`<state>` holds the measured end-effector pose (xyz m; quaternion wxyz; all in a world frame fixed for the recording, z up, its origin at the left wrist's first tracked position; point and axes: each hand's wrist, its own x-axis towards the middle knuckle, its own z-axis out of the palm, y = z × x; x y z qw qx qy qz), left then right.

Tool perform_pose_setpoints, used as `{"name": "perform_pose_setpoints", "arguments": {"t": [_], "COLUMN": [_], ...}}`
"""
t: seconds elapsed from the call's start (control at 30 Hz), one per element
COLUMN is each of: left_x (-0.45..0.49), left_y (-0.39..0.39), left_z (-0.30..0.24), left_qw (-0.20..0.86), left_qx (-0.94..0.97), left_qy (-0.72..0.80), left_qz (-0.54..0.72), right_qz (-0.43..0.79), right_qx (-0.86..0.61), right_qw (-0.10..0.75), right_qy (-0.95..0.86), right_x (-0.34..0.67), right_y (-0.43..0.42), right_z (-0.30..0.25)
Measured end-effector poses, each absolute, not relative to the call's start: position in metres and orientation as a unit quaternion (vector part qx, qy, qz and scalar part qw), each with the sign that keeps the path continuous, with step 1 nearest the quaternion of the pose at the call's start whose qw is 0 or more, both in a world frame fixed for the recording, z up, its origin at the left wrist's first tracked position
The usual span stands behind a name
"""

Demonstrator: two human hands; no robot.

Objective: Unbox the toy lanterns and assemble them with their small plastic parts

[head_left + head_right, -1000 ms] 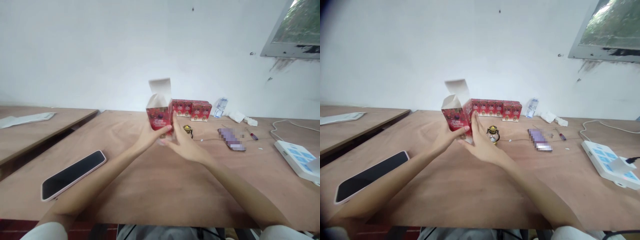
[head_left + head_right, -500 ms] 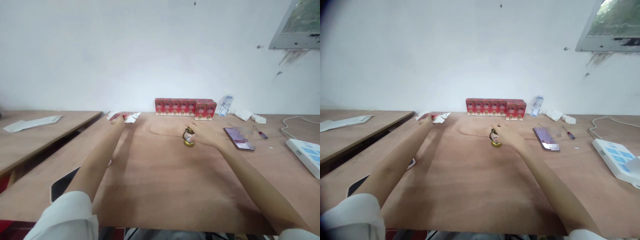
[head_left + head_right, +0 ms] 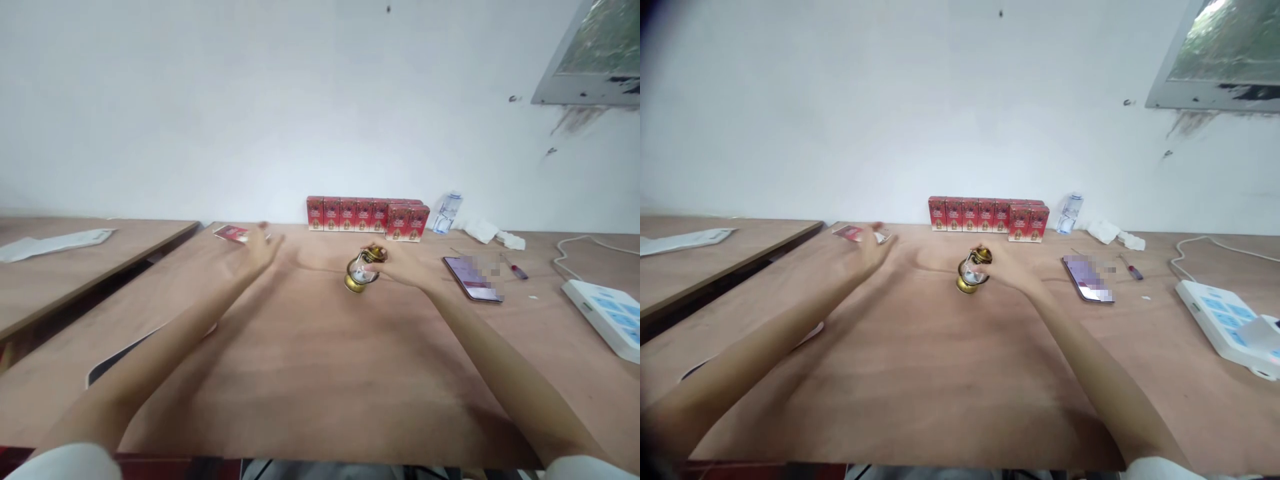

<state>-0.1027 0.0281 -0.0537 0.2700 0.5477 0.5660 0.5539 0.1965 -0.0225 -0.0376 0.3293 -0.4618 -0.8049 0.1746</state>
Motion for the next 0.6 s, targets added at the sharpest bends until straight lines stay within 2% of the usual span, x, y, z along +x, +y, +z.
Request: {"name": "perform_pose_setpoints", "arguments": {"t": [0.1,0.17,0.23,0.33,0.43,0.6], "left_x": [-0.061,-0.039,-0.027,-0.024,-0.030,-0.036], "left_y": [-0.026,-0.050,-0.062,-0.063,-0.060,-0.059], "left_z": [-0.076,-0.085,-0.089,-0.096,-0.109,-0.131], "left_qw": [0.346,0.468,0.500,0.440,0.371,0.319], "left_qx": [0.615,0.638,0.619,0.598,0.614,0.634], "left_qy": [0.494,0.395,0.377,0.424,0.448,0.456], "left_qz": [0.507,0.467,0.474,0.519,0.534,0.537], "right_qz": [0.297,0.364,0.364,0.198,0.021,-0.101], "right_qx": [-0.396,-0.359,-0.348,-0.407,-0.440,-0.435], "right_qw": [0.416,0.443,0.468,0.516,0.483,0.429], "right_qy": [-0.763,-0.736,-0.727,-0.727,-0.756,-0.785], "right_x": [0.183,0.174,0.165,0.152,0.141,0.127], "right_y": [-0.028,-0.033,-0.040,-0.051,-0.059,-0.059], "right_z": [-0.036,-0.037,-0.043,-0.058,-0.079,-0.105]}}
